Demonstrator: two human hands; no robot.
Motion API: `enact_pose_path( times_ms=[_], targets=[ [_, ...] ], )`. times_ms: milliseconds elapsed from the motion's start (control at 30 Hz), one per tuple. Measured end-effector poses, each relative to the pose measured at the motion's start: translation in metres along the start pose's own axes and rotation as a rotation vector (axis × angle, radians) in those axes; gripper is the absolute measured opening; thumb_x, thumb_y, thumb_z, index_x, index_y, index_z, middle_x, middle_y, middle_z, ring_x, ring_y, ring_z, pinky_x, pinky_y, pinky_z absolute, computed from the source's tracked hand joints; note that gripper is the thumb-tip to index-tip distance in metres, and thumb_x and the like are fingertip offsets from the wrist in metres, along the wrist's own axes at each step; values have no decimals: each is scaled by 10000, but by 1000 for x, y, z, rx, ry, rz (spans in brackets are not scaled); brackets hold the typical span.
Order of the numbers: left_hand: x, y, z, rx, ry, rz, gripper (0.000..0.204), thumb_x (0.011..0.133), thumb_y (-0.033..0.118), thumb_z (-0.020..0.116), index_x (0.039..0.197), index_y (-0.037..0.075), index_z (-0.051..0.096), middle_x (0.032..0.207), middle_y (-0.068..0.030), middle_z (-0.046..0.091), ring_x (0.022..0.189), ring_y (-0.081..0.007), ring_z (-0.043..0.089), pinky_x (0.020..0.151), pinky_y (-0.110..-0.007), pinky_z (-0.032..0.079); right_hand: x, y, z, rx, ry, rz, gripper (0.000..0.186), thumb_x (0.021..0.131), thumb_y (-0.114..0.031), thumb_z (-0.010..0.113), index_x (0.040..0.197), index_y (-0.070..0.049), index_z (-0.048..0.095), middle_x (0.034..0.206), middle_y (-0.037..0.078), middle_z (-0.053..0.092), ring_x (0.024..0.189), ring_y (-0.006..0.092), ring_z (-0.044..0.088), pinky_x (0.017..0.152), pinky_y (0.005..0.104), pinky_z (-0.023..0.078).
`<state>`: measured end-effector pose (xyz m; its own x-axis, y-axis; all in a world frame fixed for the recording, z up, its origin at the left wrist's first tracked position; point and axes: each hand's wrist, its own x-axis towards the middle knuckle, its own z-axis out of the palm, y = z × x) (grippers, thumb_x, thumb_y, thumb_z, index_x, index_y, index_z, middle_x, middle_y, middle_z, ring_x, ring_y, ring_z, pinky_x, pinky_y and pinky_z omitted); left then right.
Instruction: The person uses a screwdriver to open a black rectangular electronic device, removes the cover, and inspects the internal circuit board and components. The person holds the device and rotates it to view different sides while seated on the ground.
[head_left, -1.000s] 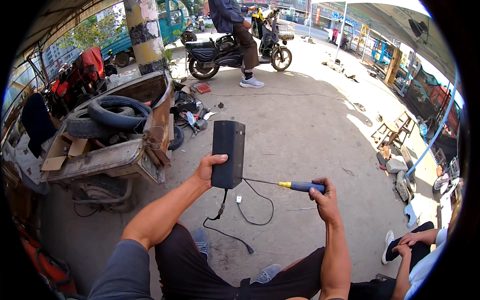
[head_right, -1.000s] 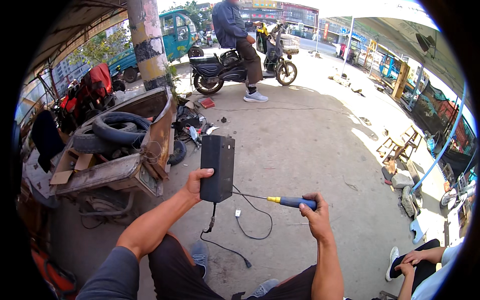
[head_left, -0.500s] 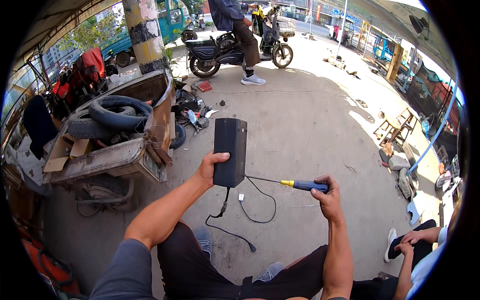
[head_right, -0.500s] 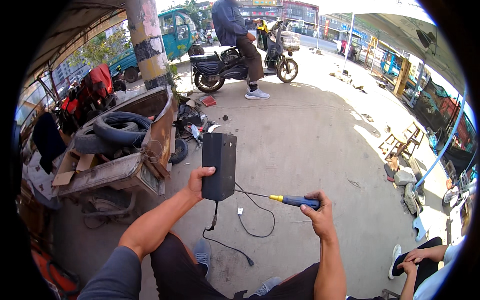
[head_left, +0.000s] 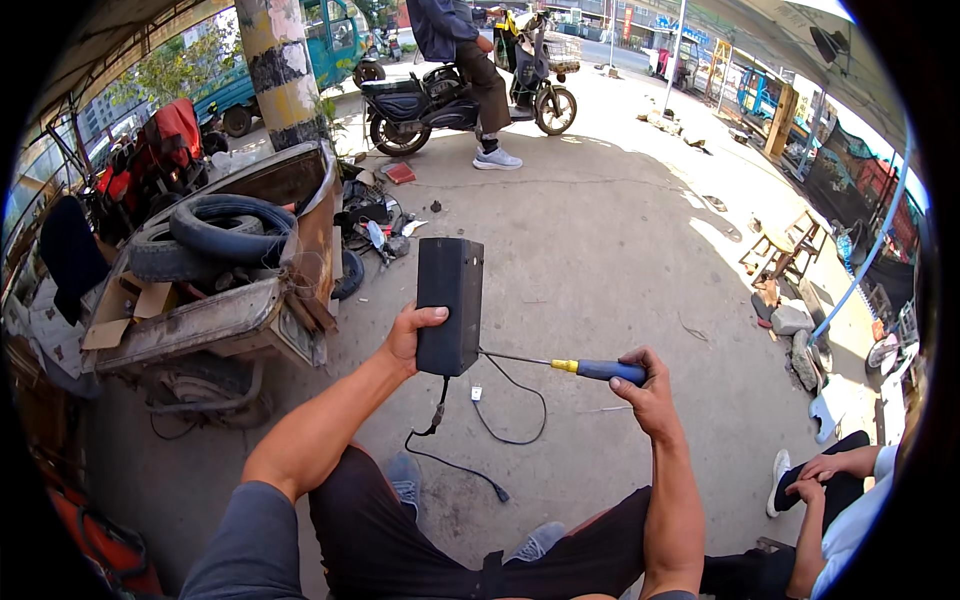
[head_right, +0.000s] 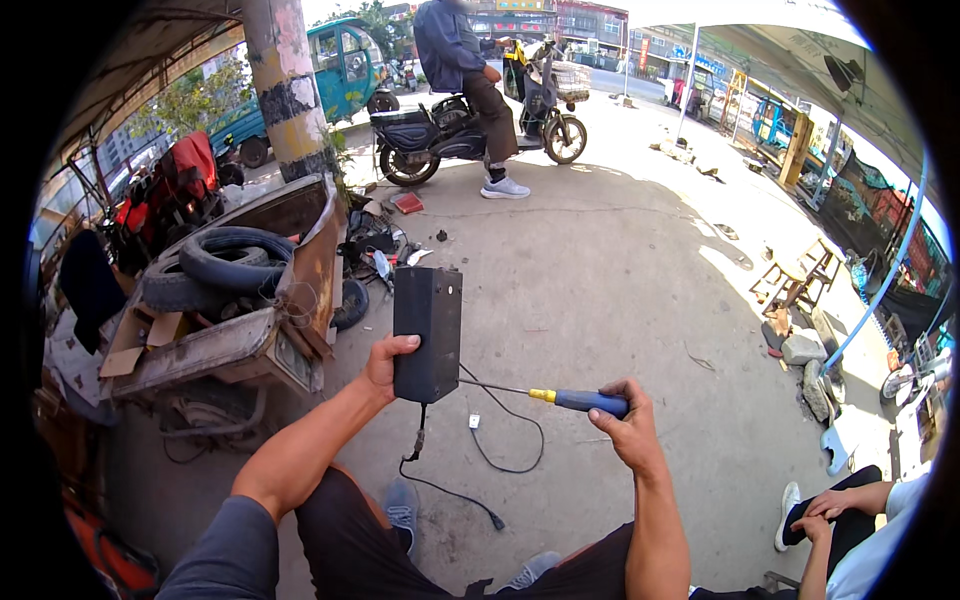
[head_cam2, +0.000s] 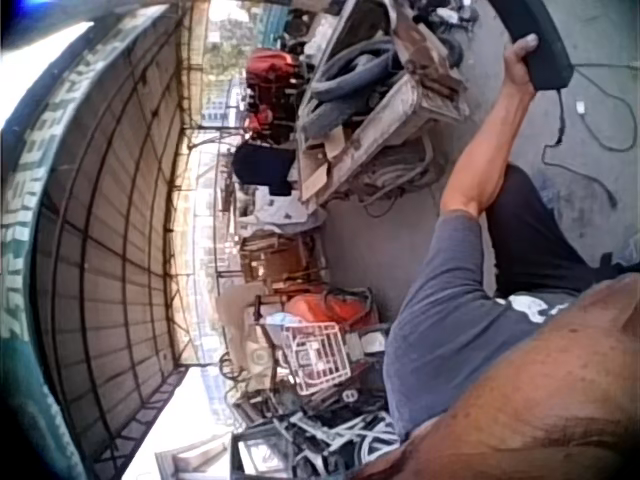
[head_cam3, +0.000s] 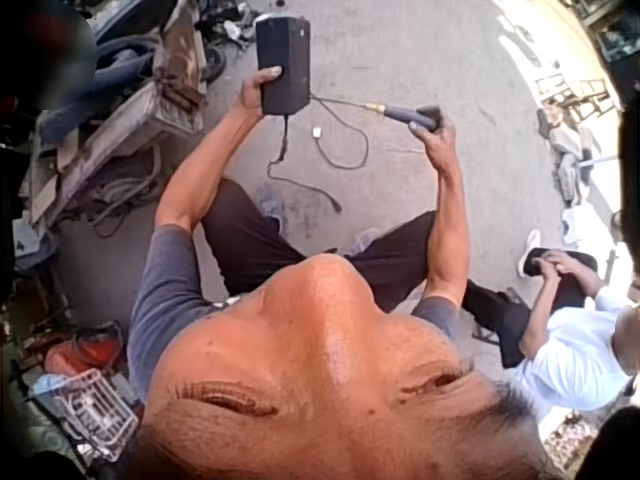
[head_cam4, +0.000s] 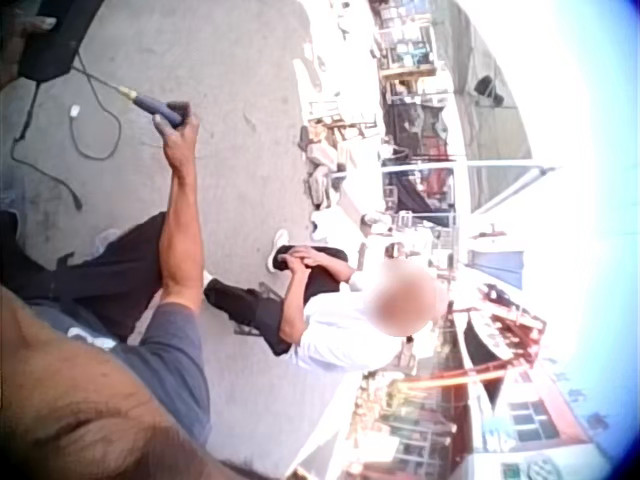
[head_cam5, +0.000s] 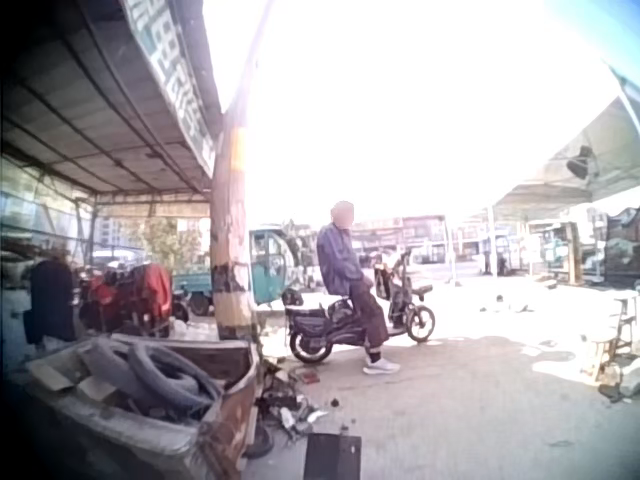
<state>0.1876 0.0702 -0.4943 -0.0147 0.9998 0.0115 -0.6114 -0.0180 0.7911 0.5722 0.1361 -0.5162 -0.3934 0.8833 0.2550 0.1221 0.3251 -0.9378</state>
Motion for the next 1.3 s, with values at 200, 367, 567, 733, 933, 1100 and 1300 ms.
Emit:
enact_pose_path(
  times_ms=[200,367,567,733,933,1100,1300],
  targets=[
    [-1,-1,-6,14,30,-18,561,764,184,710,1244,-54,545,1039,-167,669,870,-259,705,779,-401,610,-1,-16,10,130,36,81,380,894,-306,751,1024,9,584,881,103,612,767,147,595,676,295,511],
    [-2,-1,-6,-20,43,-26,561,758,182,713,1245,-45,553,1037,-158,674,870,-252,705,785,-396,609,0,-8,-5,194,-92,441,418,868,-335,776,1047,-5,592,876,71,608,767,140,588,677,289,495],
    [0,-3,-6,-29,35,-22,558,763,187,713,1247,-43,557,1035,-155,678,874,-253,707,788,-397,608,0,-3,3,93,33,6,292,831,-157,765,1045,-28,613,915,50,600,847,136,545,744,299,453],
    [-1,-2,-13,-61,45,-30,554,764,188,714,1245,-40,562,1037,-156,679,876,-258,707,794,-405,607,0,-14,6,179,-24,358,258,876,-151,721,1053,-6,602,907,108,611,782,139,583,644,289,484],
    [3,-4,-8,-42,21,-21,543,768,186,707,1241,-40,563,1037,-159,680,876,-257,707,792,-401,605,1,2,-5,49,-54,48,348,926,-243,699,1098,24,556,847,104,619,739,149,606,637,303,513],
    [-1,0,-9,-12,27,-25,541,766,182,710,1232,-48,562,1035,-162,678,869,-255,706,782,-397,605,2,-14,19,185,132,22,347,939,-265,687,1073,21,543,771,80,619,665,145,590,625,301,507],
    [-1,0,-3,-14,10,-32,555,766,188,712,1240,-52,554,1030,-165,674,864,-252,706,774,-394,607,3,-10,-2,66,-21,176,389,990,-356,628,1057,20,553,753,75,601,658,133,588,624,294,502]
  ],
)
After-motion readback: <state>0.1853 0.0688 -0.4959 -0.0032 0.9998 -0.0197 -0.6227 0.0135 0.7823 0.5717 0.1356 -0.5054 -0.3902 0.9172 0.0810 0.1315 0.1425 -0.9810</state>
